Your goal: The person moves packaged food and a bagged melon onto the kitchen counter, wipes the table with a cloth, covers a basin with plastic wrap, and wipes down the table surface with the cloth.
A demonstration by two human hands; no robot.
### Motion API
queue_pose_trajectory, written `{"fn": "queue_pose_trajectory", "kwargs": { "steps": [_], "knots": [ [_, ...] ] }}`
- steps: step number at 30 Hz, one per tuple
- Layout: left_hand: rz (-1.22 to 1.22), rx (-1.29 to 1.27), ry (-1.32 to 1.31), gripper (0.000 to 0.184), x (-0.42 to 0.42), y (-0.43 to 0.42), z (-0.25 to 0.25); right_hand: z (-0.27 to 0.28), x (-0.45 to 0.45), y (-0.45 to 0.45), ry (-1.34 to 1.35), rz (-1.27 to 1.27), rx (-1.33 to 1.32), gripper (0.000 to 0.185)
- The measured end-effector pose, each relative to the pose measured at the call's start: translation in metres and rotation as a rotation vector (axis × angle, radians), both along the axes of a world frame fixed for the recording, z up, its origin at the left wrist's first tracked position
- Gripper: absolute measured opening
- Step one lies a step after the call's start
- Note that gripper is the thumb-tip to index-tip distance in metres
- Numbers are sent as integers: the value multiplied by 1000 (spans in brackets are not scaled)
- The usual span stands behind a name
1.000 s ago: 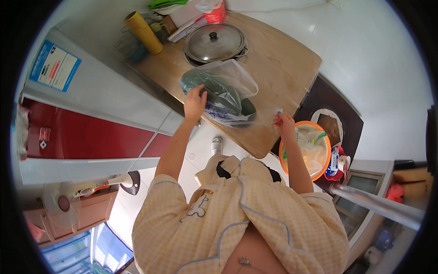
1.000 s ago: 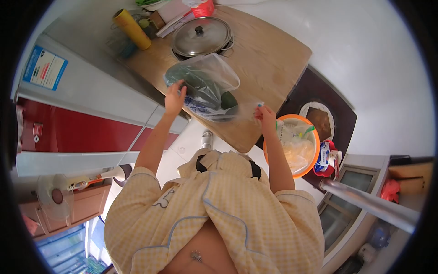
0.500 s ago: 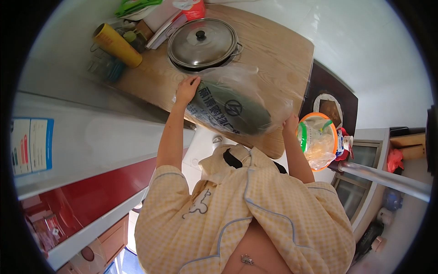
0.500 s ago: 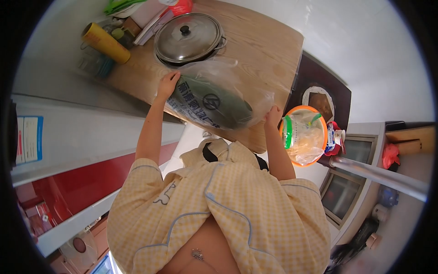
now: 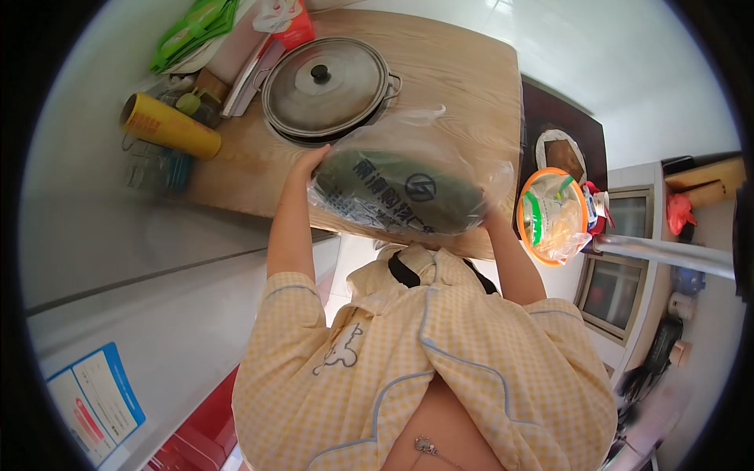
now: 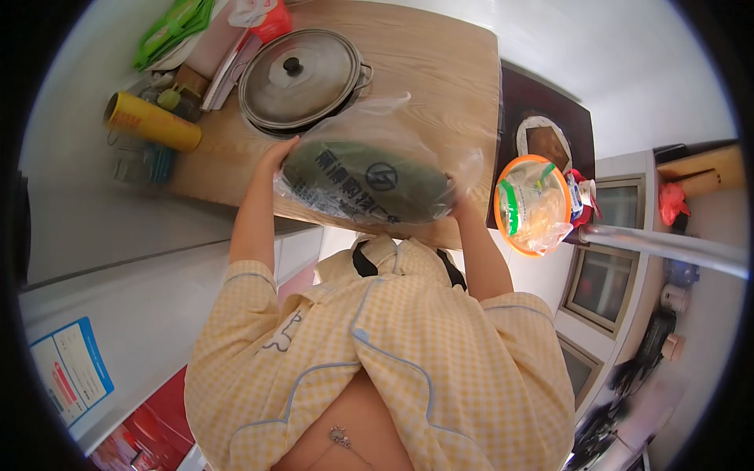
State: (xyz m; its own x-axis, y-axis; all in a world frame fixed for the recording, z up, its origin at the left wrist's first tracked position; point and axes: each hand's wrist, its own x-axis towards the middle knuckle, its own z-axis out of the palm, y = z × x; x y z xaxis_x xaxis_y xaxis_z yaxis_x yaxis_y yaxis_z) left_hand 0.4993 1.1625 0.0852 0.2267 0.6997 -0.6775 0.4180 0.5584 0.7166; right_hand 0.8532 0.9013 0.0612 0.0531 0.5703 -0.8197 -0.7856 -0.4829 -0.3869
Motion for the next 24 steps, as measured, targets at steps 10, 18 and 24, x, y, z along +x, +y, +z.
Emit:
{"fn": "queue_pose_trajectory", "kwargs": {
  "steps": [10,18,24],
  "knots": [
    [-149,-277,109,44,9,-19,48,34,-12,26,-174,10,-9,40],
    [-256,-476,-64,58,-8,-20,20,61,-25,14,-99,85,-142,47],
    [-161,-347,90,48,-7,-50,39,41,-20,-20,-64,69,-75,49]
  ]
}}
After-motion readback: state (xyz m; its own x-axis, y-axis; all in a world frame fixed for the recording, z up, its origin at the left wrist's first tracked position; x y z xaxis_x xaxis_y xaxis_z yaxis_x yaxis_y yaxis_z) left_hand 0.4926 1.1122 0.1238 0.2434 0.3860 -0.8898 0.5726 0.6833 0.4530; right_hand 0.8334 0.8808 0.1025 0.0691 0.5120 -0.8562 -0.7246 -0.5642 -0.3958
